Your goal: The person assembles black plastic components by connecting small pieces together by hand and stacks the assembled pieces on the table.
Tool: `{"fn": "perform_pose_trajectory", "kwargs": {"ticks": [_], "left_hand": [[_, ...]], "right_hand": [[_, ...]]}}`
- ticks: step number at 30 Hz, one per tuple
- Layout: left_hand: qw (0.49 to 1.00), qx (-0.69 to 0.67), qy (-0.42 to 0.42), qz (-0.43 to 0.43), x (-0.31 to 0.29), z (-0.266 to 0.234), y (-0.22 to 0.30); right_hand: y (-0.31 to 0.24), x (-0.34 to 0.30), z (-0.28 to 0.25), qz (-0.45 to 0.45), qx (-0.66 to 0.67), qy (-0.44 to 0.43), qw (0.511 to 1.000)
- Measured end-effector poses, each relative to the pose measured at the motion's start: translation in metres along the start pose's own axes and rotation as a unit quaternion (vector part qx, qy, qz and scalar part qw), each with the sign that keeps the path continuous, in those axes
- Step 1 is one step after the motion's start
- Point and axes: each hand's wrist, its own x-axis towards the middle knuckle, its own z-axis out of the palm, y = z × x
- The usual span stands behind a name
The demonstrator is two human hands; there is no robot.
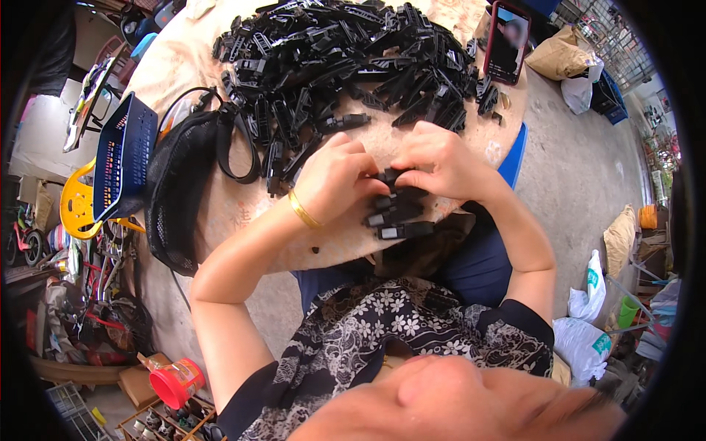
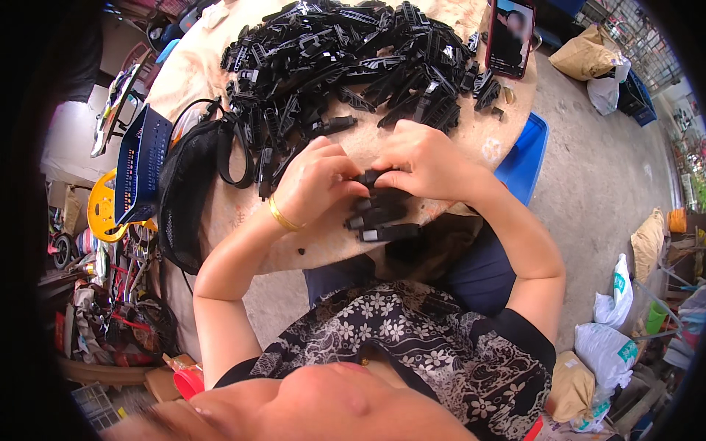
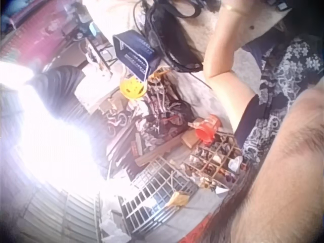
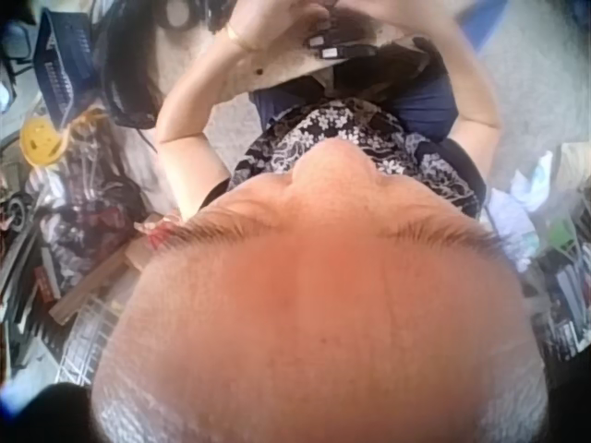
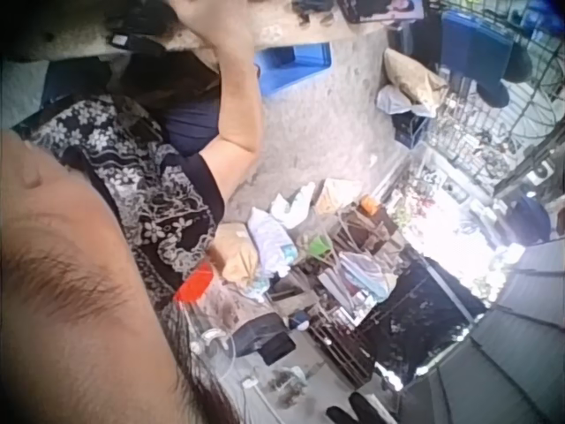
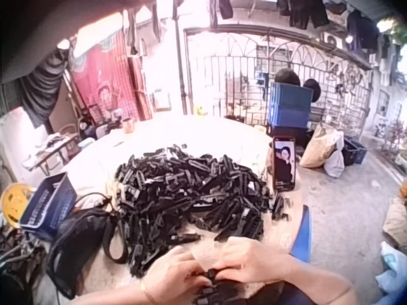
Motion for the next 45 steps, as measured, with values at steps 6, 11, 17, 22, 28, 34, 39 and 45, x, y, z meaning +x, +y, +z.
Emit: {"fn": "perform_pose_trajectory", "kwargs": {"ticks": [6,11,17,22,28,34,39,45], "left_hand": [[0.957,0.244,0.151,-0.033,0.009,-0.009,-0.013],[0.958,0.250,0.128,-0.065,0.007,0.001,-0.014],[0.973,0.188,0.123,-0.048,0.007,0.002,-0.015],[0.981,0.134,0.134,-0.037,0.009,0.002,-0.015],[0.991,0.069,0.107,-0.047,0.010,0.004,-0.024],[0.992,0.084,0.080,-0.053,0.014,-0.001,-0.024],[0.993,0.099,0.057,0.039,0.016,-0.006,-0.034],[0.998,0.053,0.032,0.007,0.011,-0.001,-0.021]], "right_hand": [[0.014,0.024,0.007,-0.010,-0.031,0.085,0.996],[0.040,0.080,0.026,-0.069,-0.164,0.089,0.980],[0.045,0.107,0.028,-0.054,-0.212,-0.014,0.976],[0.032,0.078,-0.001,-0.029,-0.221,0.028,0.975],[-0.022,0.019,-0.022,0.043,-0.363,-0.042,0.930],[-0.020,0.001,-0.012,0.037,-0.176,0.015,0.984],[-0.005,0.000,-0.015,-0.022,-0.155,-0.048,0.986],[0.002,-0.006,-0.015,0.036,-0.165,-0.017,0.985]]}}
